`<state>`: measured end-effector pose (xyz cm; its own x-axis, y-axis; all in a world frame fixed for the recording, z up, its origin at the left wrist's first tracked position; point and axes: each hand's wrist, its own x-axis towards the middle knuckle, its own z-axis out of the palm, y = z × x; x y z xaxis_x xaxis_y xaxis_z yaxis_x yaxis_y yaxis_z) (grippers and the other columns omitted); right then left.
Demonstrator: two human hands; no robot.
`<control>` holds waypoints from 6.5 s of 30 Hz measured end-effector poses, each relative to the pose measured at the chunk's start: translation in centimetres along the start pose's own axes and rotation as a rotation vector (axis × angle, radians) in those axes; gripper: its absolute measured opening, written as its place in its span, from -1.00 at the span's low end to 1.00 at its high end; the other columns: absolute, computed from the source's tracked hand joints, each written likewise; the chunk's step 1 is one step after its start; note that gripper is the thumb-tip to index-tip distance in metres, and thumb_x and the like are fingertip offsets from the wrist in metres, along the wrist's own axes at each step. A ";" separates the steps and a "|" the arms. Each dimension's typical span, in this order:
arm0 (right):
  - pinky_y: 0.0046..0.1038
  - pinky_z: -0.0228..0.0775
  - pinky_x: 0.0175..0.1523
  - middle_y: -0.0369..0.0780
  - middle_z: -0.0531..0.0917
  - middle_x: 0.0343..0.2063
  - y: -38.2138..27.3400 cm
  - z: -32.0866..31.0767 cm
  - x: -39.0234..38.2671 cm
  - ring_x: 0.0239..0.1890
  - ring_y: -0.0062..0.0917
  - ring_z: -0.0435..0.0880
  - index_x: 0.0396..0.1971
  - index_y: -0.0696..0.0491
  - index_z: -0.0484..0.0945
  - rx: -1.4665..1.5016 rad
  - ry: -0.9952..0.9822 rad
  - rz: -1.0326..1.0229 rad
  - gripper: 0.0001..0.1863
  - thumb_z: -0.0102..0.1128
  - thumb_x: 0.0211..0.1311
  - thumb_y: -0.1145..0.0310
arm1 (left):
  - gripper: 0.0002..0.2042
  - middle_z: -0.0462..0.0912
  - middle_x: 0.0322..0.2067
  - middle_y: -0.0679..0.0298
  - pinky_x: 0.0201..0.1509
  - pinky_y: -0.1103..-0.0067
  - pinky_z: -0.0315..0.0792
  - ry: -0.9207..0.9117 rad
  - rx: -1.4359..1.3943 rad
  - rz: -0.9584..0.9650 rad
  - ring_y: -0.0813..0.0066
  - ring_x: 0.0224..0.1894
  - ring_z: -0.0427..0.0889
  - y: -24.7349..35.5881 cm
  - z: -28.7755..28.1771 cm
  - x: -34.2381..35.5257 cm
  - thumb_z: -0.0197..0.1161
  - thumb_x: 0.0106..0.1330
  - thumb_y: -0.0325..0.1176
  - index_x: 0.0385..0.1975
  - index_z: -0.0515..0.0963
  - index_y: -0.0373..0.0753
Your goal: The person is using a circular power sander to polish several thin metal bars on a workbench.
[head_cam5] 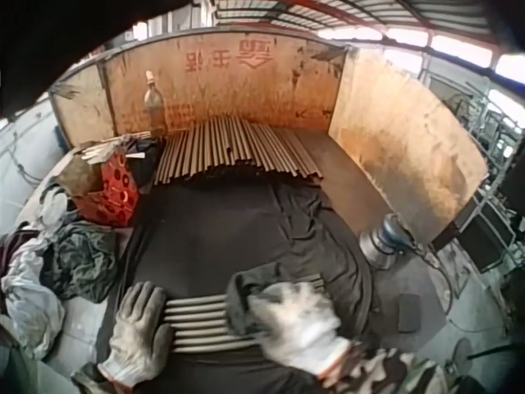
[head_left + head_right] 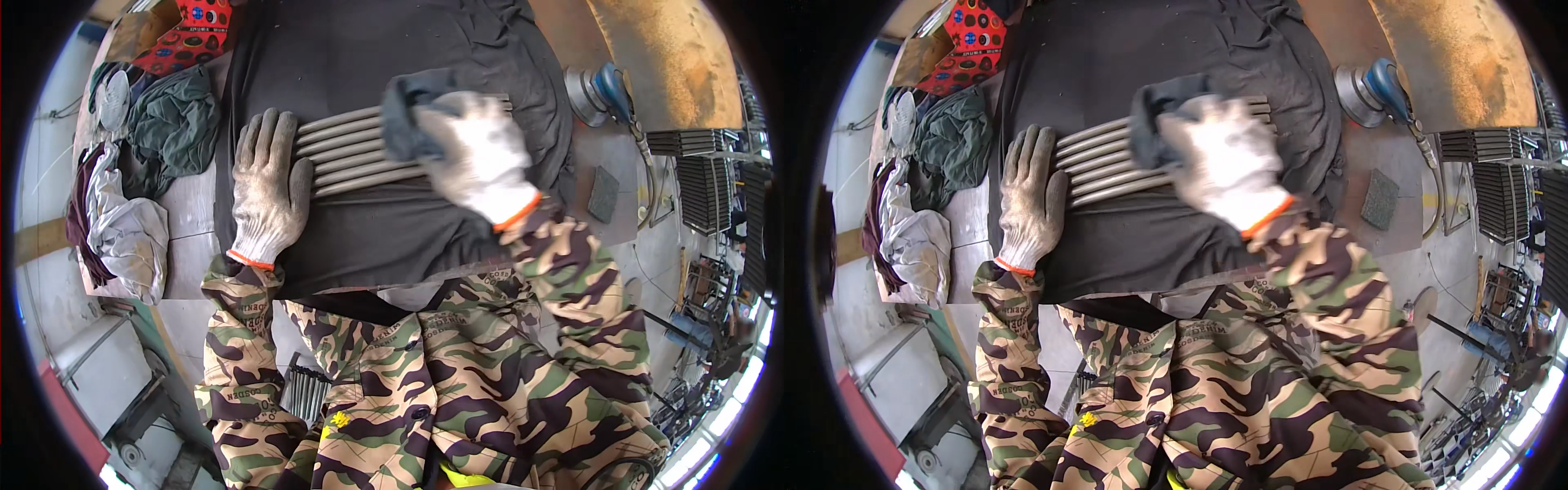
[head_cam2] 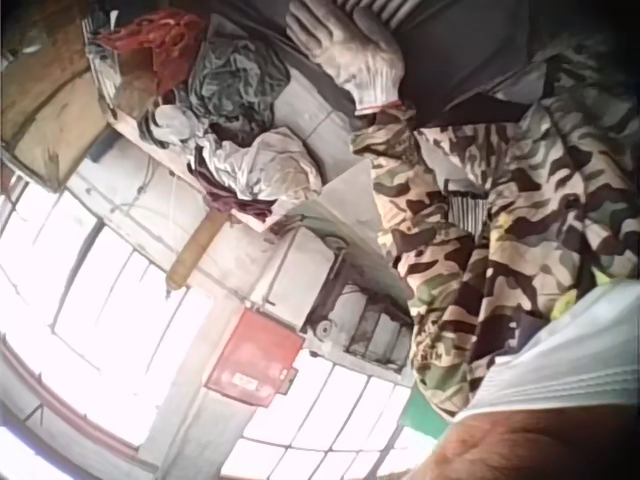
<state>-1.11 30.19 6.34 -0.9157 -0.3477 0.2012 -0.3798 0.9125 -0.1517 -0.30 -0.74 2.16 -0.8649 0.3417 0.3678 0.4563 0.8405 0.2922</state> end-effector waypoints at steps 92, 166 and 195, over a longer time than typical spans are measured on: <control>-0.02 0.50 0.32 -0.04 0.63 0.22 12.5 -5.0 -1.1 0.25 0.01 0.62 0.29 -0.01 0.64 -0.229 0.278 0.066 -0.36 0.55 0.20 0.17 | -0.31 0.27 0.51 -0.31 0.67 -0.11 0.06 -0.136 0.078 -0.085 -0.46 0.58 0.17 2.3 -2.1 -2.5 0.15 0.36 -0.40 0.52 0.28 -0.49; -0.03 0.69 0.02 -0.01 0.82 -0.19 4.6 -5.2 1.8 -0.05 -0.01 0.84 -0.03 0.06 0.70 -0.077 -0.593 -0.136 -0.50 0.47 -0.09 0.37 | -0.65 0.81 -0.28 -0.03 0.01 0.13 0.69 -0.403 0.160 -0.124 -0.05 -0.12 0.82 4.4 -3.9 1.6 0.45 -0.04 -0.19 -0.25 0.79 -0.21; -0.52 0.57 -0.01 -0.24 0.74 -0.07 -9.7 -16.8 7.6 -0.13 -0.63 0.70 0.07 0.21 0.68 0.875 0.247 -0.309 -0.64 0.47 0.28 0.58 | -0.59 0.85 -0.15 0.08 0.03 0.42 0.71 0.216 -0.751 -0.532 0.40 -0.08 0.83 4.0 -1.2 -4.3 0.55 0.13 -0.47 0.01 0.67 -0.32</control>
<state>-2.15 22.28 25.62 -0.7436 -0.3995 0.5361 -0.6542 0.2693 -0.7067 5.53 0.65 2.82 -0.9752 -0.1571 0.1561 0.0933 0.3475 0.9330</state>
